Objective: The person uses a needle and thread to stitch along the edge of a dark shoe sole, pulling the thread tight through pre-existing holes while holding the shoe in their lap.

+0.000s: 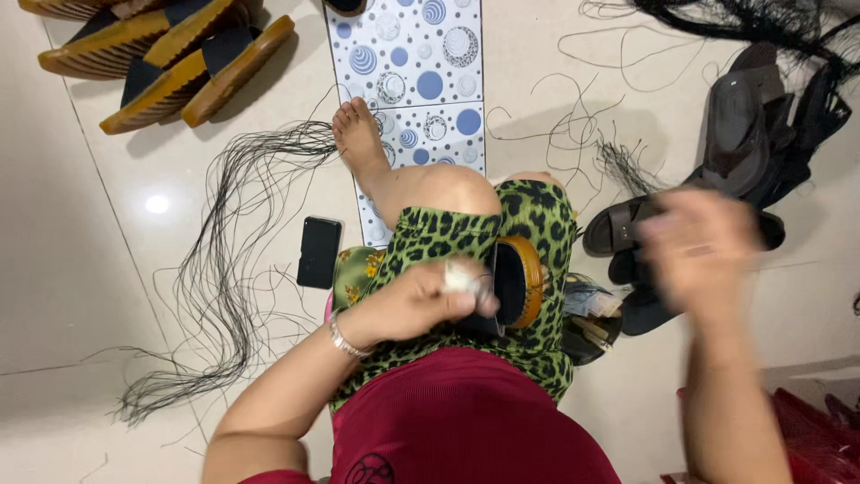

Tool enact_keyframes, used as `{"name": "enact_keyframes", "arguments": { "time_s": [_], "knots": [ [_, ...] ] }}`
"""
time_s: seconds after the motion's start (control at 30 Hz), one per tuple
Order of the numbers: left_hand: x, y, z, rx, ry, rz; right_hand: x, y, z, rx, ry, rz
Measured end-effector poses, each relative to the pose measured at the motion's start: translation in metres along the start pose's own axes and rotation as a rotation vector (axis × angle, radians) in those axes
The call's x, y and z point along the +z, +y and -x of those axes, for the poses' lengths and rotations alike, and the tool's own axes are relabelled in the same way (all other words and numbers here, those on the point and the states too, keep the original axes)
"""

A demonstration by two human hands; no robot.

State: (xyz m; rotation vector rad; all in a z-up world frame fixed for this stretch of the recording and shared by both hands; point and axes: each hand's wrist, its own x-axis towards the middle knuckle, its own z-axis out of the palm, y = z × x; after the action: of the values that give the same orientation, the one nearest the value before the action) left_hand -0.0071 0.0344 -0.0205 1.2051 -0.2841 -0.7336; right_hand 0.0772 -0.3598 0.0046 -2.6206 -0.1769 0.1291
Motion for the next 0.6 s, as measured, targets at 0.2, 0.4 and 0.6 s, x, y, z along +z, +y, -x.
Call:
{"name": "enact_keyframes", "arguments": {
  "time_s": [0.2,0.4,0.6],
  "knots": [
    [-0.035,0.039,-0.026,0.536,0.174,0.782,0.024,-0.102,0.029,-0.149,-0.630,-0.314],
    [-0.075,-0.010,-0.032,0.340,0.631,1.041,0.038,-0.132,0.020,-0.124,-0.495,-0.921],
    [-0.081,-0.036,-0.083,0.268,0.244,0.811,0.036,-0.128,0.006,0.164,-0.360,-0.945]
  ]
}}
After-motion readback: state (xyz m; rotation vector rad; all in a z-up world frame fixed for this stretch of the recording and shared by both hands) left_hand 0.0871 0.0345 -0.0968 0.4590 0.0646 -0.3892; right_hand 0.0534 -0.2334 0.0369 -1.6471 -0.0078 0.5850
